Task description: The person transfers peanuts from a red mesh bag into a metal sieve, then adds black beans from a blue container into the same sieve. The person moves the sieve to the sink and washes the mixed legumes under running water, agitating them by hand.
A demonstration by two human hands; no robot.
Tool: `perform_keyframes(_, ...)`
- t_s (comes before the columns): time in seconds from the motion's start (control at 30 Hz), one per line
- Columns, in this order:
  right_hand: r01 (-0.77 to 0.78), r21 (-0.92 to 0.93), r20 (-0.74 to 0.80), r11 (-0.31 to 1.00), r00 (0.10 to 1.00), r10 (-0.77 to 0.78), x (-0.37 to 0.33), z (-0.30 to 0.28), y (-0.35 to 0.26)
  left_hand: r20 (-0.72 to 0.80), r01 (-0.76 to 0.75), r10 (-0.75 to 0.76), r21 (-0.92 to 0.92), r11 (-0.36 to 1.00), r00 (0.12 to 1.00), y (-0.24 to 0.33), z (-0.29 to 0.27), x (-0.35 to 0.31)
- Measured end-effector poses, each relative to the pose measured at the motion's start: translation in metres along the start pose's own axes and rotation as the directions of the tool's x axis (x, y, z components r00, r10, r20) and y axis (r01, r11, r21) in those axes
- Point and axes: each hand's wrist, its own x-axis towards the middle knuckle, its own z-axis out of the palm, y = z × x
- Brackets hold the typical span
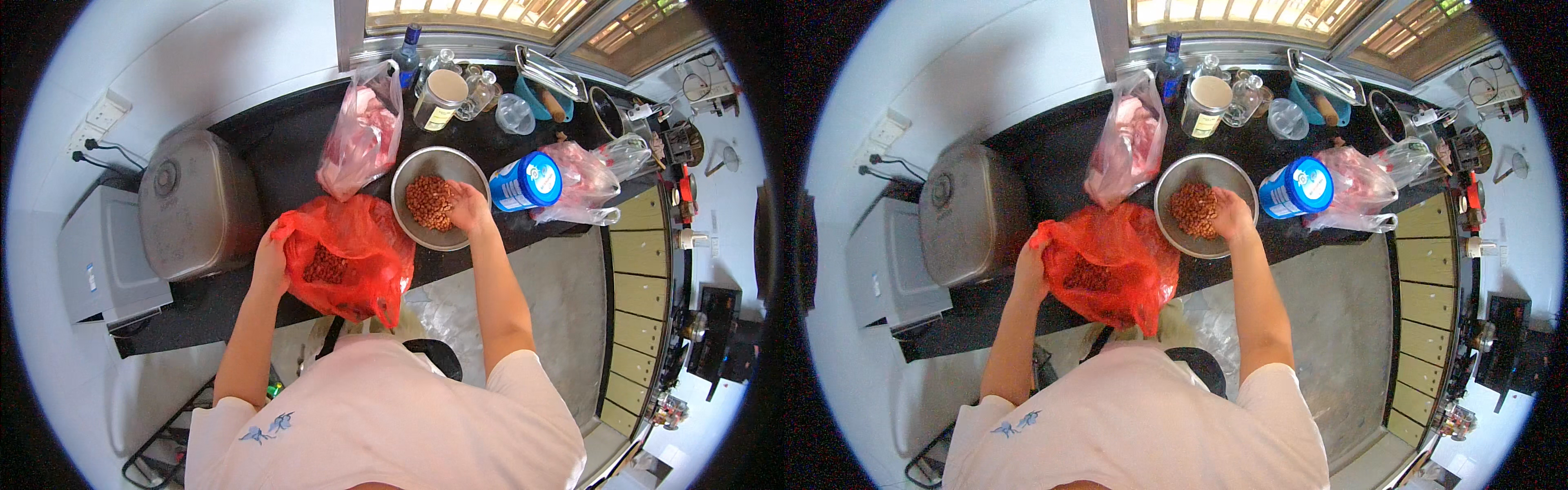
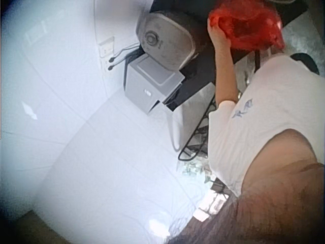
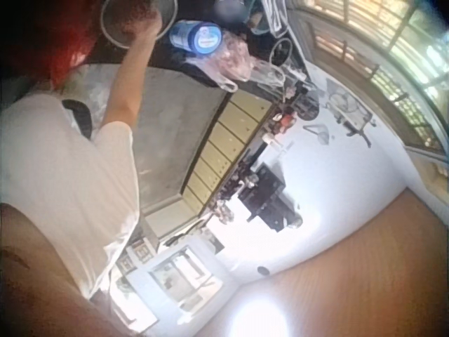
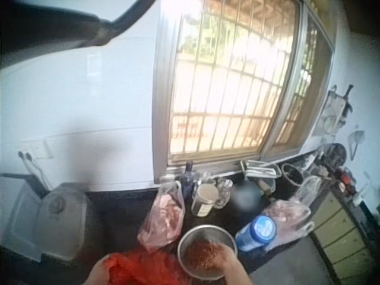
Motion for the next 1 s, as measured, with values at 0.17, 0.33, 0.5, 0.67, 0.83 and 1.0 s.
perform_keyframes(0.17,0.122,-0.118,-0.132,0.985,0.982,-0.138,-0.020,0.019,0.006,-0.015,-0.008,0.008,-0.005,1.000,1.000,0.000,-0.001,-0.002)
perform_keyframes(0.33,0.177,-0.616,0.271,0.768,0.963,-0.005,-0.099,0.079,0.052,-0.094,0.020,-0.020,-0.005,1.000,0.995,0.007,0.008,-0.007)
perform_keyframes(0.5,0.704,-0.710,0.693,0.020,0.693,0.198,-0.149,0.132,0.158,-0.004,0.032,-0.032,-0.025,0.999,0.999,0.003,-0.003,-0.002)
perform_keyframes(0.67,0.501,-0.851,0.484,0.158,0.864,-0.136,-0.085,0.120,0.257,-0.003,0.028,-0.028,-0.009,1.000,1.000,0.004,-0.005,-0.005)
perform_keyframes(0.83,0.702,-0.707,0.687,0.086,0.710,-0.155,-0.059,0.094,0.285,0.059,0.000,0.000,-0.010,1.000,0.998,0.001,-0.009,-0.005)
perform_keyframes(1.0,0.548,-0.831,0.546,0.097,0.836,-0.047,-0.062,0.100,0.265,0.046,0.038,-0.036,-0.031,0.999,0.998,0.007,-0.007,-0.009)
